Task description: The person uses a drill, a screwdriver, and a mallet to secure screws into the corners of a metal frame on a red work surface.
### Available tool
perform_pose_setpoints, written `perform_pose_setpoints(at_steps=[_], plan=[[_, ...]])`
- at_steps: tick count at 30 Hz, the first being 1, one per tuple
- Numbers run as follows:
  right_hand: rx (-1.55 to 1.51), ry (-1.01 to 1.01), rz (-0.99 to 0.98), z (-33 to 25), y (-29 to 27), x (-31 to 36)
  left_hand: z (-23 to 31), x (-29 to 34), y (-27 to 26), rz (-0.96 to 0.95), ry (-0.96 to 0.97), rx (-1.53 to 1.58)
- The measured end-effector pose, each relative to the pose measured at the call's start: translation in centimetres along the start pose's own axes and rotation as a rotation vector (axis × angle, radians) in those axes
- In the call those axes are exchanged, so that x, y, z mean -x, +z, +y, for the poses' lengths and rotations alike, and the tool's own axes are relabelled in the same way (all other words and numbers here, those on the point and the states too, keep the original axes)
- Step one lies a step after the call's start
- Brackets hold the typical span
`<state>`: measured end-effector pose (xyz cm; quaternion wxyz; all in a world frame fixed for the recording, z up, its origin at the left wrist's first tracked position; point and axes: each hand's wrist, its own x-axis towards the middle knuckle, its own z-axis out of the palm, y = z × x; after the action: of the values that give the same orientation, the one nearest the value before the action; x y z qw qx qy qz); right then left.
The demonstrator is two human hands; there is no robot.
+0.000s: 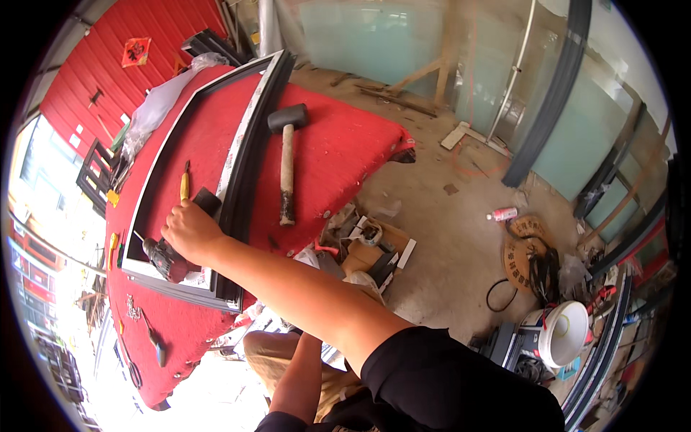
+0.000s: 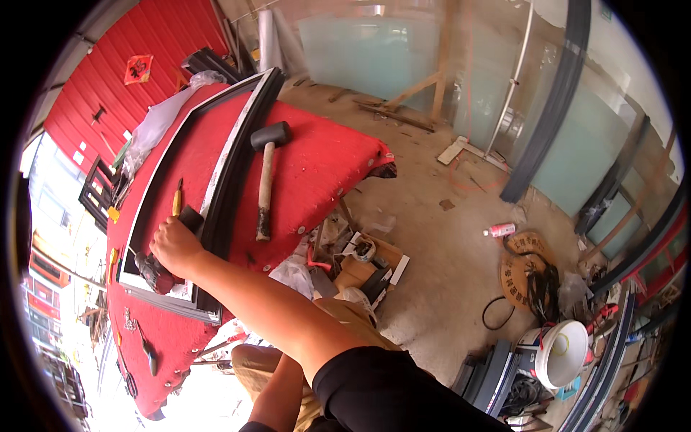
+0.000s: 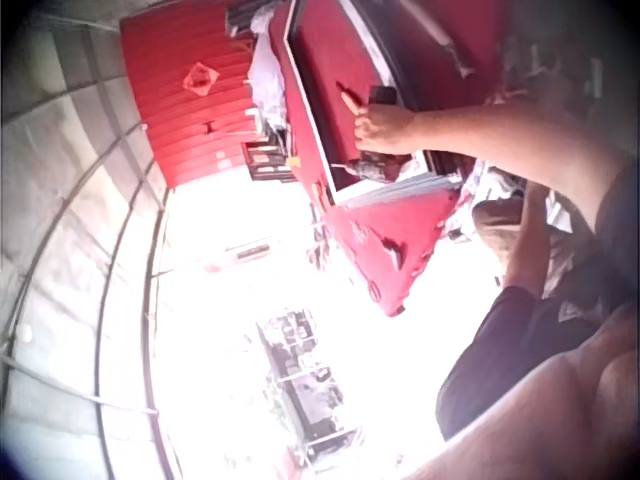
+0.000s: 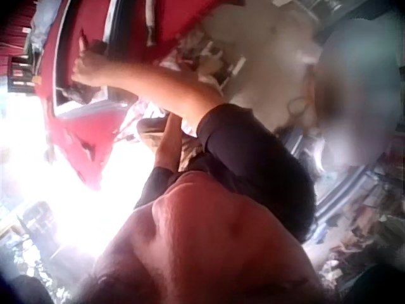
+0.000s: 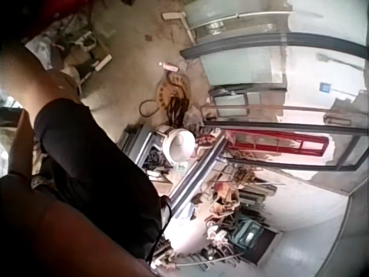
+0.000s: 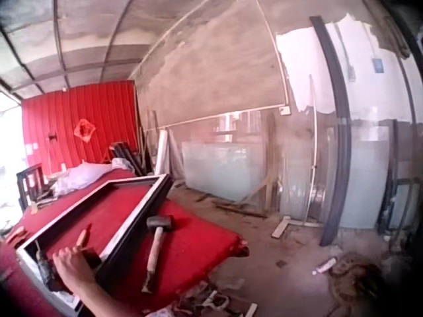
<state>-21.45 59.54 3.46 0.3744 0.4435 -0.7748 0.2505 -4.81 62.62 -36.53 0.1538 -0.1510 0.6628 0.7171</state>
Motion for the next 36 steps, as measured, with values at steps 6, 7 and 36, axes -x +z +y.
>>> perform_pose_setpoints(at_steps=[6,7,36], plan=[[-0.113,-0.034,0.157,0.6,-0.1,-0.2,-0.3,0.4,0.1,0.135,-0.119,0.053],[-0.127,-0.05,0.142,0.7,0.0,-0.5,-0.5,0.6,0.1,0.165,-0.141,0.061],[0.033,-0.047,-0.177,-0.4,-3.6,-0.8,30.8,33.2,-21.1,0.232,0.746,-0.167]])
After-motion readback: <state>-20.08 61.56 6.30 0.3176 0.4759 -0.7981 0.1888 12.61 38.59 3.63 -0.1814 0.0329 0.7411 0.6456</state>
